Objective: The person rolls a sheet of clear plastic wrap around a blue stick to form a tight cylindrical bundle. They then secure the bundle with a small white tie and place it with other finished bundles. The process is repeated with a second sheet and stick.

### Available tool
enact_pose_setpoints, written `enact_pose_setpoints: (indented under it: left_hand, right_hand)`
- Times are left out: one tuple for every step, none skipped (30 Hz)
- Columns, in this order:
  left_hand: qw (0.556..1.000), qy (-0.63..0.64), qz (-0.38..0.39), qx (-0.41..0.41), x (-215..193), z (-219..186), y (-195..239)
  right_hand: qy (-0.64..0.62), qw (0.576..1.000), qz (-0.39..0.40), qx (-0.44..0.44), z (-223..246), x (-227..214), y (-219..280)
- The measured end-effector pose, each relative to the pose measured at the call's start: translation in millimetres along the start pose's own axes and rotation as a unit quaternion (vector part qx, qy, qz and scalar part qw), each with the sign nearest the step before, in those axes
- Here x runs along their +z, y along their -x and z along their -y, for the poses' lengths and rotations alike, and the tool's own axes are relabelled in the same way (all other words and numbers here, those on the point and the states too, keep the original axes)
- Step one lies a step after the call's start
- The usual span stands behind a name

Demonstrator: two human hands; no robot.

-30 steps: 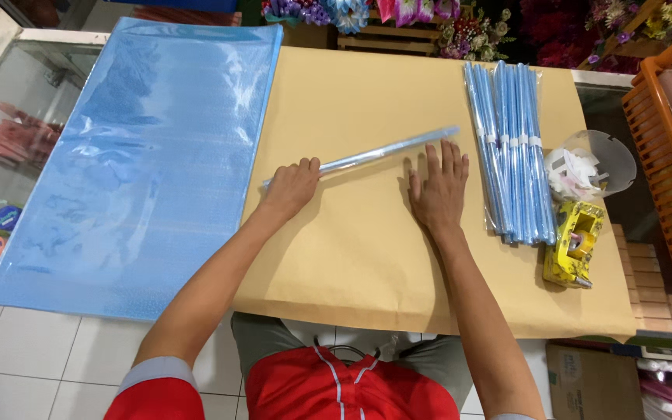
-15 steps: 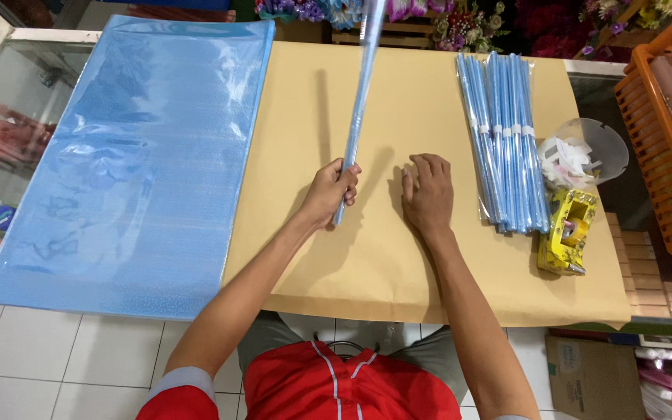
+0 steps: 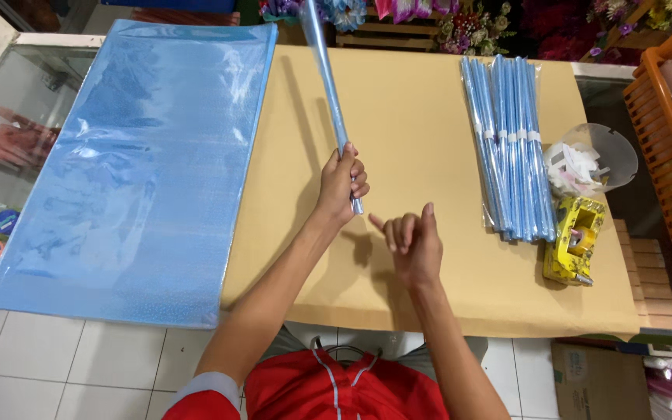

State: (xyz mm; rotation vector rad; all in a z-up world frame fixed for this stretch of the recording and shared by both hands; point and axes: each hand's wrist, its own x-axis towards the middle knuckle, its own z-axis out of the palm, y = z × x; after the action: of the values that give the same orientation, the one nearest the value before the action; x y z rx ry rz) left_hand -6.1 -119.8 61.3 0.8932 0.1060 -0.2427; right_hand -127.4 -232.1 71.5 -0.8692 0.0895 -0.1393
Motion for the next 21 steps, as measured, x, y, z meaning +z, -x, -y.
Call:
enact_pose_setpoints:
  left_hand:
    - [1.0,0.001,0.0,0.001,1.2,0.9,-1.8]
    - [1.0,0.009,-0.009,-0.01,2.0,2.0,-3.5]
    - [0.999,0.018,-0.019,-0.024,2.2,4.9,-3.4]
    - [0.999,0.018,-0.021,-0.026,3.7,8.6,-0.2]
    - [0.999,0.026,-0.029,-0.033,5.2,9.5,1.7]
    - [0.998,0.033,-0.037,-0.04,6.9,10.3,3.9]
    - [0.998,0.032,-0.038,-0.041,7.0,12.7,4.6]
    - [0.997,0.035,-0.051,-0.036,7.2,15.0,5.4]
    - [0.997,0.039,-0.062,-0.029,8.9,16.1,4.3]
    - [0.997,0.039,-0.062,-0.028,11.2,14.7,6.0]
    - [0.996,0.028,-0.079,-0.018,13.0,14.5,8.9]
    - [0.995,0.018,-0.096,-0.008,14.7,14.4,11.7]
    - [0.995,0.018,-0.096,-0.008,14.5,16.0,11.5]
    - [0.994,0.011,-0.108,-0.003,14.3,17.7,11.3]
    - [0.993,0.003,-0.118,0.002,14.8,19.9,10.7]
    - [0.993,0.003,-0.117,0.001,16.9,17.8,12.6]
    - [0.992,0.001,-0.125,0.008,18.4,15.4,15.1]
    - [0.991,0.0,-0.133,0.015,19.7,12.9,17.5]
    - [0.991,-0.001,-0.133,0.015,19.6,12.6,18.4]
    - [0.992,0.001,-0.125,0.024,19.5,12.2,19.3]
    - [0.992,0.004,-0.119,0.034,18.7,10.5,19.9]
  right_hand:
    - [0.001,1.0,0.001,0.0,-1.1,1.7,3.0]
    - [-0.009,1.0,0.01,-0.006,-2.4,3.3,6.2]
    - [-0.018,1.0,0.018,-0.011,-4.1,3.9,11.6]
    - [-0.017,1.0,0.016,-0.009,-1.1,6.8,16.0]
    - [-0.006,1.0,0.014,-0.02,1.7,11.6,18.6]
    - [0.006,0.999,0.012,-0.032,4.7,16.4,21.4]
    - [0.005,0.999,0.012,-0.03,3.7,17.0,23.2]
    - [0.017,0.999,0.011,-0.043,2.7,17.7,25.0]
    - [0.03,0.998,0.012,-0.057,2.8,18.8,24.9]
    - [0.029,0.998,0.013,-0.058,1.2,20.1,25.4]
    - [0.094,0.993,0.013,-0.073,-0.5,20.7,27.2]
    - [0.158,0.983,0.014,-0.089,-2.4,21.3,29.0]
    - [0.158,0.983,0.014,-0.088,0.4,26.9,33.6]
    - [0.252,0.963,0.026,-0.093,3.1,32.5,38.1]
    - [0.344,0.933,0.037,-0.097,6.2,37.7,42.6]
    - [0.344,0.933,0.035,-0.098,5.0,38.1,41.9]
    - [0.329,0.938,0.03,-0.109,3.7,38.8,41.3]
    - [0.314,0.941,0.025,-0.121,2.3,39.6,40.8]
    - [0.314,0.941,0.024,-0.121,3.7,38.6,37.3]
    - [0.211,0.974,-0.013,-0.078,5.0,37.9,33.9]
    - [0.105,0.993,-0.048,-0.034,6.2,37.9,29.6]
